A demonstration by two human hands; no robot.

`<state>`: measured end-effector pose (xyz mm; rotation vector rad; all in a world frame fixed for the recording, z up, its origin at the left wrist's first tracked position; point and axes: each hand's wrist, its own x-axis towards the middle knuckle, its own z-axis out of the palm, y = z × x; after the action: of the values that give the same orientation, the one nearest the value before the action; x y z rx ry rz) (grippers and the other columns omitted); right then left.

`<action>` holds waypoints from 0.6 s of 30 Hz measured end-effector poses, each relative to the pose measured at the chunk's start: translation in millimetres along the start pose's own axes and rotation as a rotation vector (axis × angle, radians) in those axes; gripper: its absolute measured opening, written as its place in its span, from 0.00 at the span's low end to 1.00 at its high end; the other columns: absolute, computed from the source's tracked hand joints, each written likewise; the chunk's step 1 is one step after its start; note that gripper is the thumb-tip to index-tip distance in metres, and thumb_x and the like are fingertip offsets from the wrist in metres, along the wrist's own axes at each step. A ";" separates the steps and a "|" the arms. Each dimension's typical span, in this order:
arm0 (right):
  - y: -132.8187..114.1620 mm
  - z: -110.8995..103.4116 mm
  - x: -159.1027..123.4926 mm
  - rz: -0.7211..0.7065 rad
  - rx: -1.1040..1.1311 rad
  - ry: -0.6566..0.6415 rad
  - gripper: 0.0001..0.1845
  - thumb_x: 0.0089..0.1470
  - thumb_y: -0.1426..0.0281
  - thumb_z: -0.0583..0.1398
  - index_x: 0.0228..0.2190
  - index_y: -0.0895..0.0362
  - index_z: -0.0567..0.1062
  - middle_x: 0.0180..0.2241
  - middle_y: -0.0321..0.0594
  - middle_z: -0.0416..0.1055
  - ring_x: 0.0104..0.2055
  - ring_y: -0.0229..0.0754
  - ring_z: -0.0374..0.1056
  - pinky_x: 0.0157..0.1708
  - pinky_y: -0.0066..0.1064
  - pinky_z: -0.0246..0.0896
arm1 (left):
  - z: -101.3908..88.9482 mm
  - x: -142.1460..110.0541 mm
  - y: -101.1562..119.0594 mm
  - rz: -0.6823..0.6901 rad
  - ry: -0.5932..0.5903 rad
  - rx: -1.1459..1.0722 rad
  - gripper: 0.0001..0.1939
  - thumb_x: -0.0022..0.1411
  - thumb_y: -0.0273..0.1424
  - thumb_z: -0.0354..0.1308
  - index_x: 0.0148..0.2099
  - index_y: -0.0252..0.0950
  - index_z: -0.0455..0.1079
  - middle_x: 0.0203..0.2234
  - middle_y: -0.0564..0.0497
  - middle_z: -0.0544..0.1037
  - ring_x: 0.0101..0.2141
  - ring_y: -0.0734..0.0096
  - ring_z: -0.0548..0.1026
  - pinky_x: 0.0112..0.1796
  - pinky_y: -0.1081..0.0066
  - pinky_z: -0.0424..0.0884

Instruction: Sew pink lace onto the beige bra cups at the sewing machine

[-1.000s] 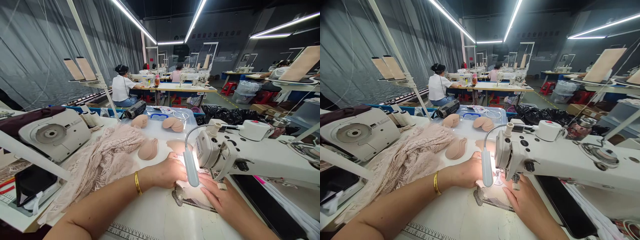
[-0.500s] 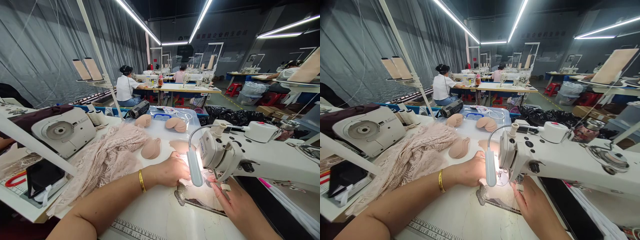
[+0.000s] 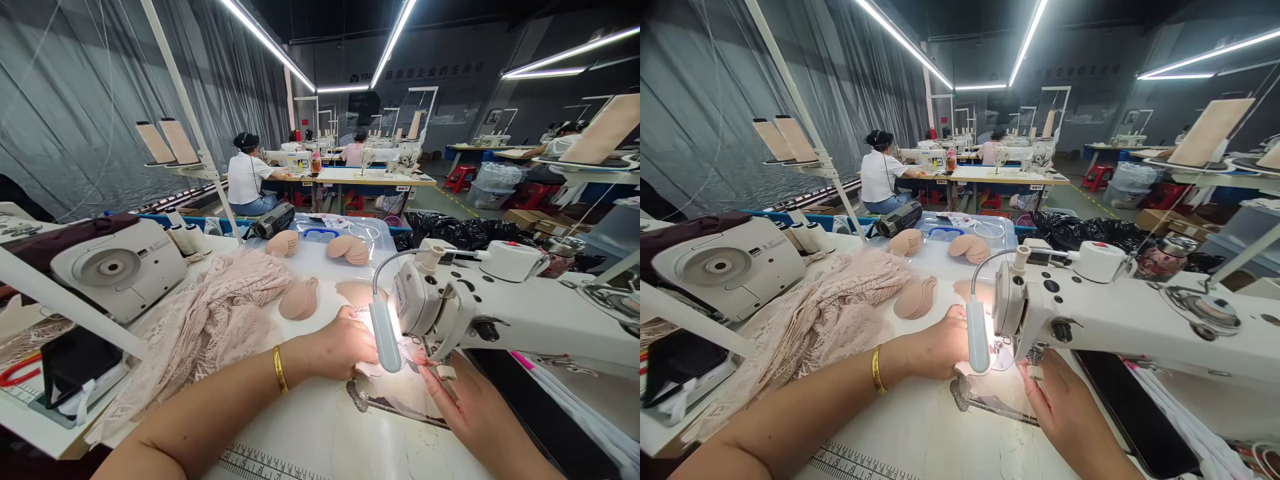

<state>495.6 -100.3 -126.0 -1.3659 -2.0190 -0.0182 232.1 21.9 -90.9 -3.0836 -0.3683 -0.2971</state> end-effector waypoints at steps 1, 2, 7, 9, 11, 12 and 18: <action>0.6 -0.5 0.4 -0.027 -0.012 0.007 0.09 0.76 0.63 0.53 0.49 0.48 0.73 0.44 0.39 0.81 0.43 0.47 0.81 0.33 0.34 0.78 | 0.8 -0.1 -0.5 0.007 -0.002 -0.025 0.10 0.54 0.19 0.63 0.35 0.39 0.70 0.35 0.52 0.79 0.39 0.61 0.70 0.41 0.61 0.50; 1.4 -0.8 0.6 -0.047 -0.023 0.014 0.09 0.76 0.64 0.53 0.48 0.48 0.73 0.43 0.40 0.81 0.44 0.47 0.81 0.33 0.34 0.78 | 1.6 -0.1 -0.9 0.017 -0.008 -0.059 0.10 0.54 0.18 0.63 0.35 0.38 0.70 0.34 0.52 0.79 0.39 0.62 0.70 0.41 0.61 0.50; 9.0 1.4 -2.0 -0.106 -0.038 0.011 0.08 0.75 0.66 0.54 0.48 0.49 0.73 0.44 0.41 0.80 0.46 0.48 0.81 0.36 0.35 0.79 | 3.3 0.9 -1.2 0.006 -0.005 -0.119 0.10 0.52 0.16 0.59 0.29 0.35 0.64 0.30 0.54 0.77 0.34 0.67 0.67 0.41 0.59 0.49; 12.2 2.0 -3.7 -0.113 -0.042 -0.002 0.08 0.75 0.66 0.54 0.48 0.49 0.73 0.44 0.41 0.81 0.46 0.49 0.81 0.38 0.36 0.79 | 2.1 1.0 0.3 -0.004 -0.005 -0.104 0.10 0.51 0.16 0.59 0.28 0.35 0.64 0.30 0.54 0.77 0.33 0.67 0.67 0.42 0.59 0.49; 14.0 1.9 -4.7 -0.110 -0.047 -0.014 0.07 0.74 0.66 0.55 0.48 0.49 0.73 0.44 0.42 0.81 0.46 0.50 0.81 0.38 0.37 0.79 | 0.3 0.5 2.4 -0.011 -0.011 -0.078 0.09 0.53 0.17 0.59 0.29 0.35 0.65 0.31 0.53 0.78 0.34 0.66 0.68 0.42 0.58 0.50; 14.4 1.8 -4.9 -0.113 -0.048 -0.018 0.07 0.74 0.66 0.55 0.49 0.50 0.73 0.44 0.43 0.81 0.45 0.50 0.81 0.38 0.37 0.79 | -0.6 0.0 3.5 -0.010 -0.010 -0.064 0.08 0.54 0.18 0.59 0.30 0.36 0.66 0.32 0.53 0.79 0.35 0.64 0.69 0.42 0.58 0.50; 16.4 2.2 -5.5 -0.193 -0.071 -0.021 0.09 0.73 0.67 0.56 0.49 0.51 0.75 0.45 0.44 0.83 0.46 0.51 0.82 0.46 0.40 0.79 | -1.0 -4.5 9.6 0.000 0.032 -0.026 0.05 0.62 0.24 0.61 0.35 0.37 0.69 0.38 0.51 0.81 0.39 0.60 0.73 0.46 0.55 0.51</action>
<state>509.1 -96.6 -136.4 -1.2136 -2.1798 -0.1643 229.9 11.5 -90.8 -3.1000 -0.3669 -0.3542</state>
